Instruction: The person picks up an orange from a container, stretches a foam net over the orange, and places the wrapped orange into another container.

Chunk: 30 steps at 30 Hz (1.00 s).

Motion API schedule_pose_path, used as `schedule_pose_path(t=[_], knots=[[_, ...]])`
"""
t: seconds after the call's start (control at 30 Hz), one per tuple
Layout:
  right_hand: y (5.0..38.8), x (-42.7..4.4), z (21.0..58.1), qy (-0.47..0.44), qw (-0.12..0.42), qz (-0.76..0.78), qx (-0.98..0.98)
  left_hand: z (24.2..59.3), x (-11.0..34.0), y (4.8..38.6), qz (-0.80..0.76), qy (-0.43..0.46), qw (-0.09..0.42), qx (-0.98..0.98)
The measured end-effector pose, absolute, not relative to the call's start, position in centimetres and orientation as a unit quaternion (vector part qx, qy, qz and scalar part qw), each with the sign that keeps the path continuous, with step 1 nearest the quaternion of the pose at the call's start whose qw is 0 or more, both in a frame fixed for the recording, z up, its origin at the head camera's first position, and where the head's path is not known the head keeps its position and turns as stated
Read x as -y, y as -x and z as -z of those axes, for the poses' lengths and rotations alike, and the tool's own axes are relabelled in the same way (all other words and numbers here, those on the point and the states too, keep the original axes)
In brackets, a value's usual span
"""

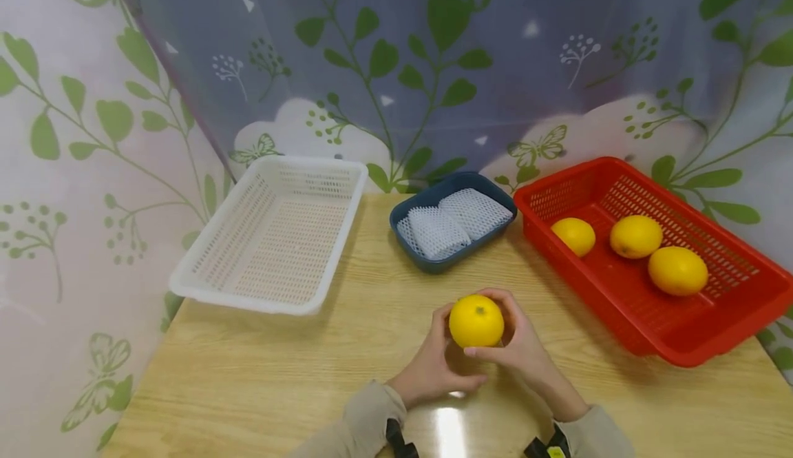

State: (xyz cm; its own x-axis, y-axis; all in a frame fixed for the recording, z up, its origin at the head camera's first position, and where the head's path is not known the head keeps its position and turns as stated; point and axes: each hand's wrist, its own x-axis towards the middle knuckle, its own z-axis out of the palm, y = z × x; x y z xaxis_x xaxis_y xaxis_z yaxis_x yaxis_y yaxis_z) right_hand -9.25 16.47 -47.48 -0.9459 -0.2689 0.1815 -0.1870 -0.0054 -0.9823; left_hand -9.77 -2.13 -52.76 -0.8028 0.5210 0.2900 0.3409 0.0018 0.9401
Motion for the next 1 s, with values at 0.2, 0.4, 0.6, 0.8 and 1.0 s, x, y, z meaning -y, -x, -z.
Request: schedule_pose_path(t=[0.2, 0.4, 0.6, 0.8, 1.0], knots=[[9.6, -16.4, 49.8, 0.184, 0.043, 0.685, -0.703, 53.0, 2.0, 9.8, -0.636, -0.272, 0.066, -0.719], [9.3, -16.4, 51.3, 0.175, 0.070, 0.696, -0.693, 53.2, 2.0, 9.5, -0.625, -0.263, 0.063, -0.732], [9.1, -16.3, 51.8, 0.178, 0.067, 0.693, -0.696, 53.3, 2.0, 9.7, -0.615, -0.276, 0.043, -0.737], [9.0, -16.3, 51.9, 0.214, 0.053, 0.709, -0.670, 53.4, 2.0, 9.8, -0.600, -0.284, 0.029, -0.747], [9.4, -16.1, 52.1, 0.238, 0.003, 0.731, -0.640, 53.2, 1.9, 10.0, -0.595, -0.278, 0.003, -0.754]])
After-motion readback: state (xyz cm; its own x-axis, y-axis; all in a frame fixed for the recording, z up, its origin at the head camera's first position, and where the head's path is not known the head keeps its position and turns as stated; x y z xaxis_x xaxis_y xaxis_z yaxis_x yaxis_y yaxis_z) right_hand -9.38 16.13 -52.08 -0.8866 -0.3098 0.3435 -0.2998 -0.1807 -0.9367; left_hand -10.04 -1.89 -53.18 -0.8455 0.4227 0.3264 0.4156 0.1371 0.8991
